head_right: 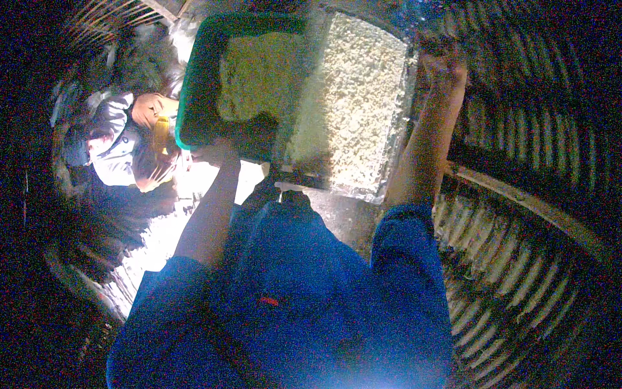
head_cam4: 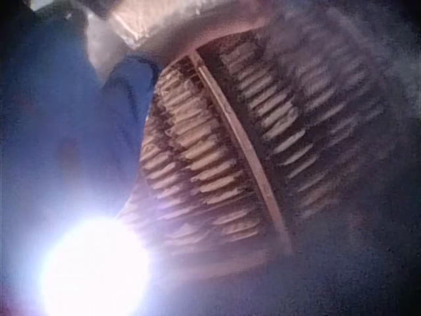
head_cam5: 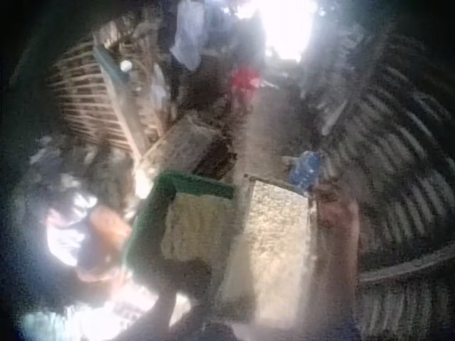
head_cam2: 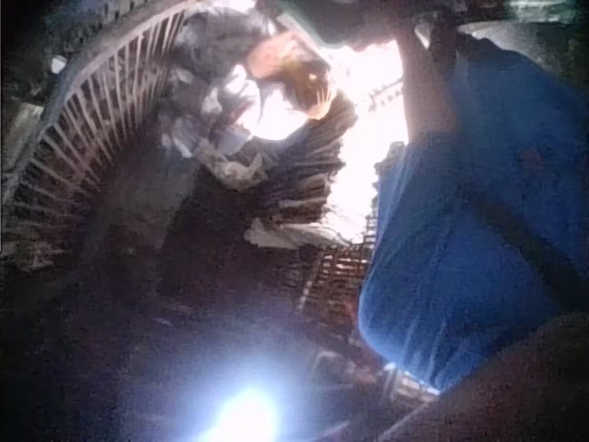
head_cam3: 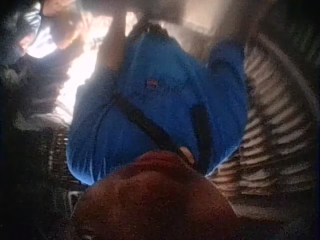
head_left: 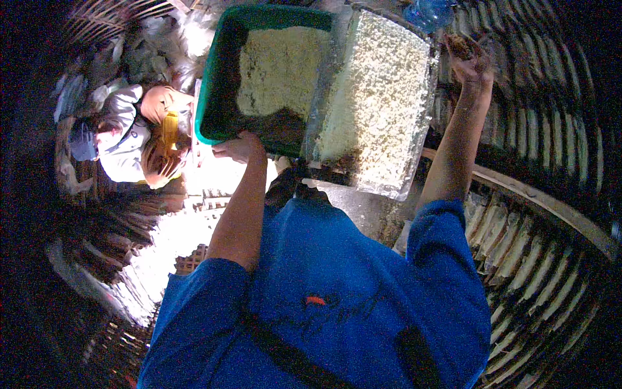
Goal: The person scoops a white granular substance from a green tray and spreads it onto a rectangular block of substrate. The person then places the block onto a wooden rack filled with similar blocks. Another person is visible in the background working with crates.
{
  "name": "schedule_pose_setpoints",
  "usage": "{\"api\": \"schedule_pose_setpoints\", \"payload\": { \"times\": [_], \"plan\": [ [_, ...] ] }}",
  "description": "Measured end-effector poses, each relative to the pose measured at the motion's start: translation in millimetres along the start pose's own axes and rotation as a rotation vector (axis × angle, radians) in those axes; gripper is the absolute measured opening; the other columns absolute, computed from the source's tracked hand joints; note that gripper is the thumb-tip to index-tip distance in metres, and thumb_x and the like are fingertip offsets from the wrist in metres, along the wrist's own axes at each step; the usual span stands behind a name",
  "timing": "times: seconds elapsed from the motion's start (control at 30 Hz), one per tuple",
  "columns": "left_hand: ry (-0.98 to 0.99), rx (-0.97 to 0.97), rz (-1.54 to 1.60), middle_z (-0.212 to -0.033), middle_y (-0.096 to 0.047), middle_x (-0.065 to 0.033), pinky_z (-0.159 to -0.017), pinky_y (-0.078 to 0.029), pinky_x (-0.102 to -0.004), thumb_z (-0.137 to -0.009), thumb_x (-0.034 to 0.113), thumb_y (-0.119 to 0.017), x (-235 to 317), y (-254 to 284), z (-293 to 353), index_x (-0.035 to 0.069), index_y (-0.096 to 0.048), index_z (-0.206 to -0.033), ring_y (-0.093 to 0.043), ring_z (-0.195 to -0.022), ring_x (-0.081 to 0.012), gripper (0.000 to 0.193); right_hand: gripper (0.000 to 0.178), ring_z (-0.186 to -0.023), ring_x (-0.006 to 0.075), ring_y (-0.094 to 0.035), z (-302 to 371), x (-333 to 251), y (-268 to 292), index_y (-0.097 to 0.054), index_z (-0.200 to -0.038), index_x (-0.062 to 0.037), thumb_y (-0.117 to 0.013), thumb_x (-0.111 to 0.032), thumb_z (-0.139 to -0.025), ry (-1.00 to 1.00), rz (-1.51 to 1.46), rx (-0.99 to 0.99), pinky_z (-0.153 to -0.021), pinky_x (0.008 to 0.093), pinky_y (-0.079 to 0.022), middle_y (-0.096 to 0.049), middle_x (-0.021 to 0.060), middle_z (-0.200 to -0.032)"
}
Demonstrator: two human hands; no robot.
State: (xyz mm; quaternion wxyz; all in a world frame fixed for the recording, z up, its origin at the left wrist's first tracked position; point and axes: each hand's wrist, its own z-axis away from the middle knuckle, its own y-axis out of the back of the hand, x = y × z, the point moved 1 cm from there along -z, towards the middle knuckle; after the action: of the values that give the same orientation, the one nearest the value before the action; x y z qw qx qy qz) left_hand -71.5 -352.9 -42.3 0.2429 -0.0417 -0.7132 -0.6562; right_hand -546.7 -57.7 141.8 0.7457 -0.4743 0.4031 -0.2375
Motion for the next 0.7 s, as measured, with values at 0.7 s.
{"api": "schedule_pose_setpoints", "payload": {
  "times": [0.7],
  "plan": [
    [0.083, -0.024, 0.067, -0.133, -0.032, -0.0238, -0.08, -0.059, -0.0491, -0.075, 0.013, -0.063, 21, 9, 5, -0.01, -0.019, -0.136, -0.062, -0.098, -0.0409, 0.079, 0.039, -0.128, 0.0446, -0.044, -18, -23, 19, -0.043, -0.133, 0.0069, -0.041, -0.005, -0.096, 0.113, 0.159, -0.125, -0.11, 0.0609, -0.035, -0.044, 0.0281, -0.14]
  ]
}}
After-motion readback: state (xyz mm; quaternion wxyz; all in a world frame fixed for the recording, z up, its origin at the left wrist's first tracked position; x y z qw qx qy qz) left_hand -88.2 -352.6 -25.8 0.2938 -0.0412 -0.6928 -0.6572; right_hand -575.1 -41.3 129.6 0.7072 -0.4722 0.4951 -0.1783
